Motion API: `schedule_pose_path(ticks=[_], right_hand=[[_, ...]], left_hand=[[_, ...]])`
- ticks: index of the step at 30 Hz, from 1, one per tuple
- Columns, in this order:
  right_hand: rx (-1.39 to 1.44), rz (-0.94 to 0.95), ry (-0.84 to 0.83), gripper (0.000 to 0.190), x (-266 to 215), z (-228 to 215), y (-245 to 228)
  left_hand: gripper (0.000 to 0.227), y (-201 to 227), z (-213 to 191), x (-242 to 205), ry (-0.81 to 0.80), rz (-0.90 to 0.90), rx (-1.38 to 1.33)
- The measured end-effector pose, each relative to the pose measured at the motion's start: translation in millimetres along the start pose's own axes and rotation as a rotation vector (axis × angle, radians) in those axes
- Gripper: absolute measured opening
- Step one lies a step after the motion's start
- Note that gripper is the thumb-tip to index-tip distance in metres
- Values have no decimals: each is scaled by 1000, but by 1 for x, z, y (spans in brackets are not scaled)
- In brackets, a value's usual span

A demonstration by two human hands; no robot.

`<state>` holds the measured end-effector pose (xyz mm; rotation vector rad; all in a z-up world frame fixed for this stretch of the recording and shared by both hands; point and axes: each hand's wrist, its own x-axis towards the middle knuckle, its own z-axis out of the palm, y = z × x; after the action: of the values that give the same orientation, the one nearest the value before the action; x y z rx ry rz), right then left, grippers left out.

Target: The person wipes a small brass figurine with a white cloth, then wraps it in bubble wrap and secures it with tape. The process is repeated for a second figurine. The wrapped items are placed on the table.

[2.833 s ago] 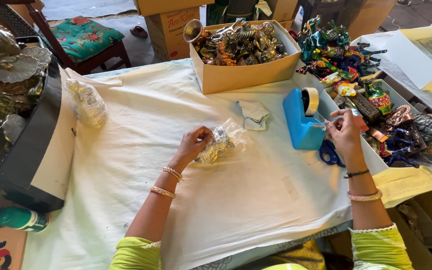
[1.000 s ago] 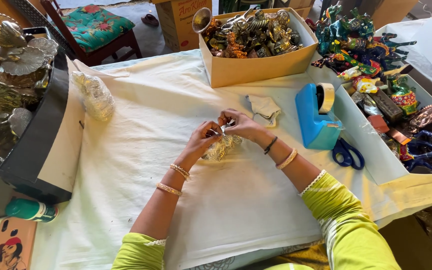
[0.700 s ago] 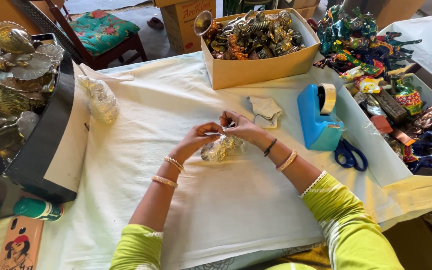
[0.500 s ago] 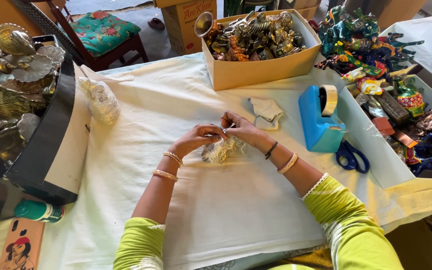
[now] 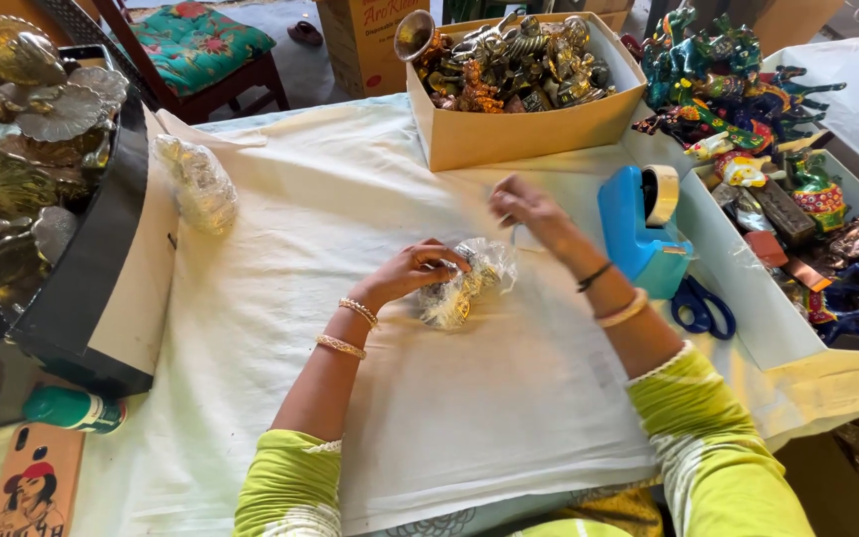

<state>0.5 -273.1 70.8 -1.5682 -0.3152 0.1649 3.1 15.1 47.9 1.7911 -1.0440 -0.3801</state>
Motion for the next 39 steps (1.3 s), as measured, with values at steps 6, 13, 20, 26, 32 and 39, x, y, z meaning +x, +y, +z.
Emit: schedule_pose_path(ticks=[6, 13, 20, 26, 32, 39], right_hand=[[-1030, -247, 384, 17, -100, -32, -91], [-1371, 67, 691, 18, -196, -97, -91], [-1328, 55, 590, 23, -194, -138, -41], [-1069, 104, 674, 25, -188, -162, -26], [-506, 90, 720, 19, -206, -174, -44], [-948, 309, 705, 24, -188, -170, -34]], left_hand=[[22, 1, 3, 2, -5, -69, -76], [17, -5, 13, 7, 17, -95, -254], [15, -3, 13, 8, 70, -137, -333], [15, -1, 14, 6, 79, -152, -316], [15, 0, 12, 6, 69, -130, -330], [16, -5, 14, 7, 71, -112, -298]])
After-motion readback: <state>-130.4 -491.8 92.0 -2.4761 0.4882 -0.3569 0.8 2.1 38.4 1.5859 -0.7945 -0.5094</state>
